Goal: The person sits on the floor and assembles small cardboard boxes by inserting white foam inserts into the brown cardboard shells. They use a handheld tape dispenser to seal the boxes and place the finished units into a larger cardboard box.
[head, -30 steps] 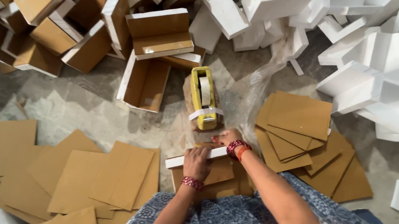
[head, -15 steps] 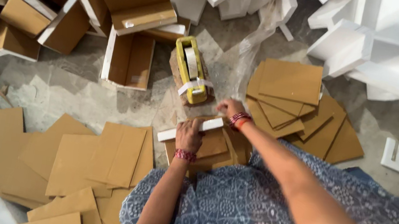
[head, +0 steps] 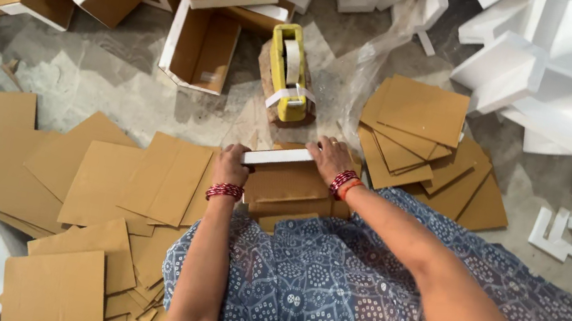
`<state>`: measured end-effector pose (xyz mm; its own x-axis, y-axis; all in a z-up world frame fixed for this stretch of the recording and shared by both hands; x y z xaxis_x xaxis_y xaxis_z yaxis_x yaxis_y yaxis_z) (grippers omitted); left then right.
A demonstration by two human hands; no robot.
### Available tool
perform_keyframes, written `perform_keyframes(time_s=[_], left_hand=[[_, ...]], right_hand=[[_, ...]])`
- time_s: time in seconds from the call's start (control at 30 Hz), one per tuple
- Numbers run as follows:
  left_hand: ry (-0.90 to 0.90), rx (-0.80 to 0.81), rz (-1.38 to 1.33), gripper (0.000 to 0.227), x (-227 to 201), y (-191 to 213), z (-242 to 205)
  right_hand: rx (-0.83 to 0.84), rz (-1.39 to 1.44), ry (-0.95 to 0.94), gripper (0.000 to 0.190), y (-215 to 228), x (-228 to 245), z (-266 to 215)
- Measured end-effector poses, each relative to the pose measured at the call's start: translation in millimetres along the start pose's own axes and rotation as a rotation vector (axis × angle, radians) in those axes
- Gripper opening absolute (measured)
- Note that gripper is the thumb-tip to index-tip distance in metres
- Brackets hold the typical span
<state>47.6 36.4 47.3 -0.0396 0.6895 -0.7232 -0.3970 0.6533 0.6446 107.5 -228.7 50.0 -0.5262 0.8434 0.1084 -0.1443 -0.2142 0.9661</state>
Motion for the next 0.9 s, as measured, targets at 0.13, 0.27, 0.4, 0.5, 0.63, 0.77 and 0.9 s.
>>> perform_keyframes(time_s=[0.13,0.27,0.4,0.5,0.63,0.77,0.9], left_hand=[[-0.014,-0.004,-0.156,0.035,-41,-19,7],[0.102,0.162,-0.144,0.043,-83,-43,13],[0.231,0.301,-0.187,0.050,-89,-40,7],[0.174,0.236,-0.302,0.051,-83,-45,2],[0.071,0.207,-0.392,0.051,-66,-65,3],[0.109,0.234,-0.309,0.051,-51,-77,8],[0.128,0.290,-0.392,0.051,-62,-69,12]], right_hand=[[0.203,0.348,0.157,0.085,-9,-52,46],[0.110,0.711,-0.452,0.037,-14,-96,107],[0.147,0.773,-0.582,0.035,-49,-70,146],[0.107,0.753,-0.689,0.037,-57,-58,154],[0.012,0.733,-0.659,0.042,-26,-37,113],[0.310,1.116,-0.749,0.038,16,-1,-2],[0.371,1.500,-1.218,0.025,-6,16,-60]])
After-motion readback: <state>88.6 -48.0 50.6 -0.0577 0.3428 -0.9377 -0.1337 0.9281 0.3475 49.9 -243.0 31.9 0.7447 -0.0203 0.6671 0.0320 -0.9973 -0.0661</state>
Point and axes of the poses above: each hand's wrist, its own z-axis towards the middle knuckle, its own y-axis out of the back of the hand, x = y × z, the point moved 5 cm from there along z, towards the middle knuckle, and after that the axes turned 11 degrees about -x, right-handed, at the moved point
